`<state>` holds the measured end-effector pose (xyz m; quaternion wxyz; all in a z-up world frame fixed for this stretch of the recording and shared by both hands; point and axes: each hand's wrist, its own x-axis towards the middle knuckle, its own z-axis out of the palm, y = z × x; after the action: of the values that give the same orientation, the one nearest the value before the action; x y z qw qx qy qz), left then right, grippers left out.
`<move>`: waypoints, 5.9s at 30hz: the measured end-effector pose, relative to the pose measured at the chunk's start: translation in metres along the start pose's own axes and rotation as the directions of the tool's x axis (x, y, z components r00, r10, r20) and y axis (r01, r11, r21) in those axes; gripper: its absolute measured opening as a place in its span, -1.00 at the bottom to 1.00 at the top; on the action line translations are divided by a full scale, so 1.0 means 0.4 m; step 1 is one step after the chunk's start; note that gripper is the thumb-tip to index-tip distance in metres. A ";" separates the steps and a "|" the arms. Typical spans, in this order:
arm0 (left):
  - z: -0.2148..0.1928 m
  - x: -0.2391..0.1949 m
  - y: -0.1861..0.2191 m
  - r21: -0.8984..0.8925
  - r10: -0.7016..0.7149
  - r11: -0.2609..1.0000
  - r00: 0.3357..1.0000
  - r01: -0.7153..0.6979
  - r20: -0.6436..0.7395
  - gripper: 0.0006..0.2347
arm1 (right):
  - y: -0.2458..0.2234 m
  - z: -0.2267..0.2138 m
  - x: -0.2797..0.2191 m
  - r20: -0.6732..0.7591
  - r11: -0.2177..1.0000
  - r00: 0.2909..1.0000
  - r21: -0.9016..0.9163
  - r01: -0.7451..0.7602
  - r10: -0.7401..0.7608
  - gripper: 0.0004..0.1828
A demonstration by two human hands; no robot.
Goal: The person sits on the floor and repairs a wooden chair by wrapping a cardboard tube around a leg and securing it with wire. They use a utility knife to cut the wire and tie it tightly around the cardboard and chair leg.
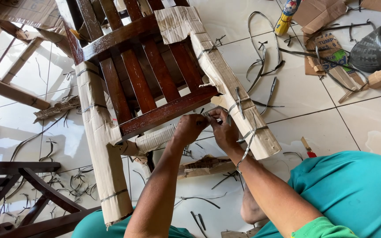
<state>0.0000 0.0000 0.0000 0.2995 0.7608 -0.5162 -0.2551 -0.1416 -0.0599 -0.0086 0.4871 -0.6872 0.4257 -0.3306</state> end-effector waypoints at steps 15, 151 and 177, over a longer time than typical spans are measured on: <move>0.000 0.027 -0.032 -0.079 -0.183 0.980 0.983 0.181 -0.023 -0.79 | 0.082 0.024 -0.010 0.057 0.992 0.998 0.123 0.008 -0.015 -0.86; 0.136 -0.325 -0.294 -0.777 -0.719 0.453 0.694 0.437 -0.029 -0.77 | 0.329 -0.055 -0.161 0.746 0.801 0.301 -0.583 -0.139 0.594 -0.60; 0.161 -0.215 -0.118 -0.848 -0.675 0.363 0.736 0.387 0.047 -0.70 | 0.563 -0.459 -0.063 0.067 0.684 0.795 -0.557 -0.472 0.603 -0.52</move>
<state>-0.0438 0.0821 -0.0716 0.5899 0.6878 -0.0050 -0.4230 -0.3712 -0.1450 -0.1674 0.4103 -0.6692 0.6182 0.0414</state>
